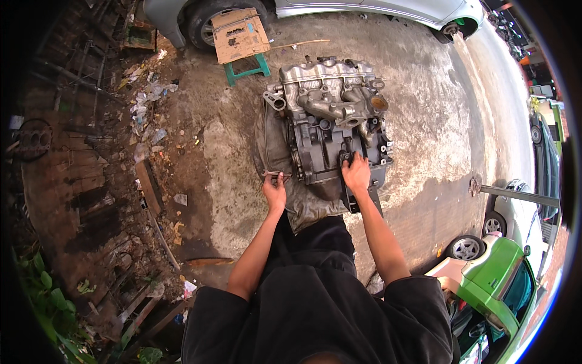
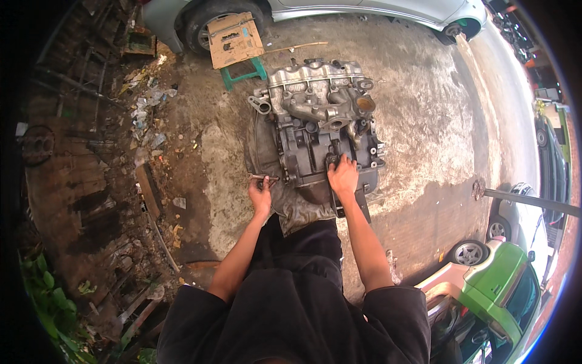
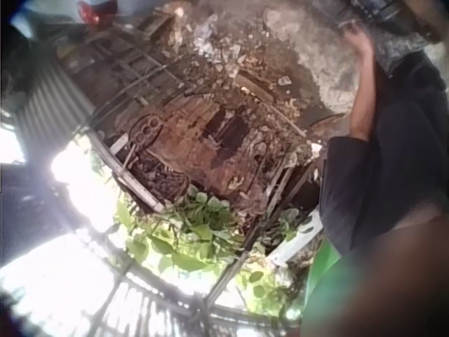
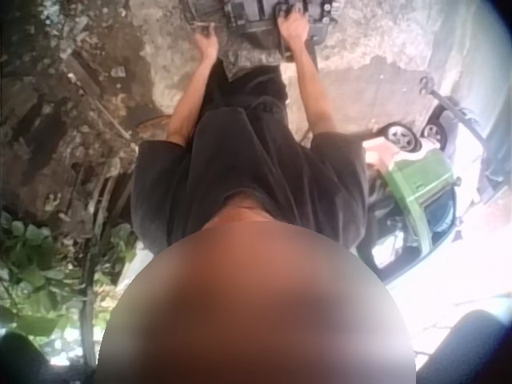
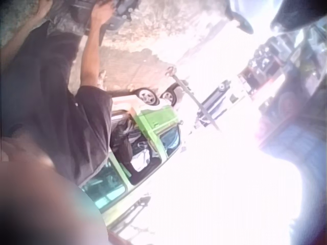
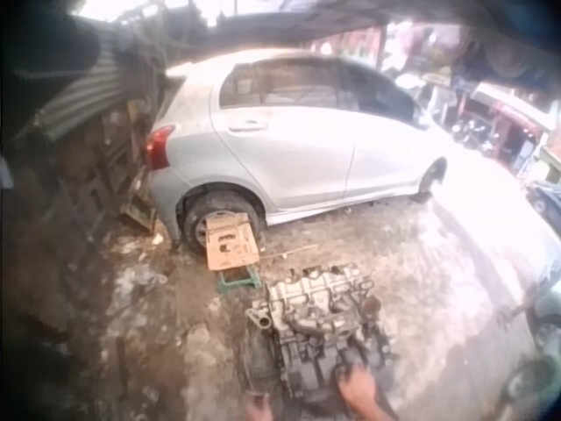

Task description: The person uses a wrench to loosen and remove bolts from a car engine block resting on a tire. They repeatedly place the removed bolts onto a cardboard box nearby and continue working on different sections of the engine.

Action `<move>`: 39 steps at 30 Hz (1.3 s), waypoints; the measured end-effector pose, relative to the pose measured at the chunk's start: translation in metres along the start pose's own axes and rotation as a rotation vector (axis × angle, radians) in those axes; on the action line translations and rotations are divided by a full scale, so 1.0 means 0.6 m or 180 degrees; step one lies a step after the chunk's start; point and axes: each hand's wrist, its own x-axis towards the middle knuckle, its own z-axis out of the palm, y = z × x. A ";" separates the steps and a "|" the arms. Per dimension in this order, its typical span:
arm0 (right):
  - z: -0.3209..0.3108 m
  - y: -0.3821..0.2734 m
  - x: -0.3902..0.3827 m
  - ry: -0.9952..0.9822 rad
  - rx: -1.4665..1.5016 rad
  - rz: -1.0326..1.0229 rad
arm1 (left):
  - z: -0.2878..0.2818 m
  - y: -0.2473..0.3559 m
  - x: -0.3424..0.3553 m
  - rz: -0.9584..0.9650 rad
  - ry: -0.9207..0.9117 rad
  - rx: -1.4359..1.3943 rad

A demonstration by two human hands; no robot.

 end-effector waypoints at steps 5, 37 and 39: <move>-0.003 0.003 0.001 -0.0166 0.0076 0.0086 | 0.019 0.034 -0.044 0.0077 -0.0123 0.0326; -0.002 0.001 0.000 0.0067 0.0030 -0.0001 | 0.038 0.040 0.114 -0.2469 -0.0769 -0.0021; -0.004 0.002 -0.002 -0.0037 0.0095 0.0037 | 0.033 0.026 0.095 -0.2000 -0.0395 -0.0543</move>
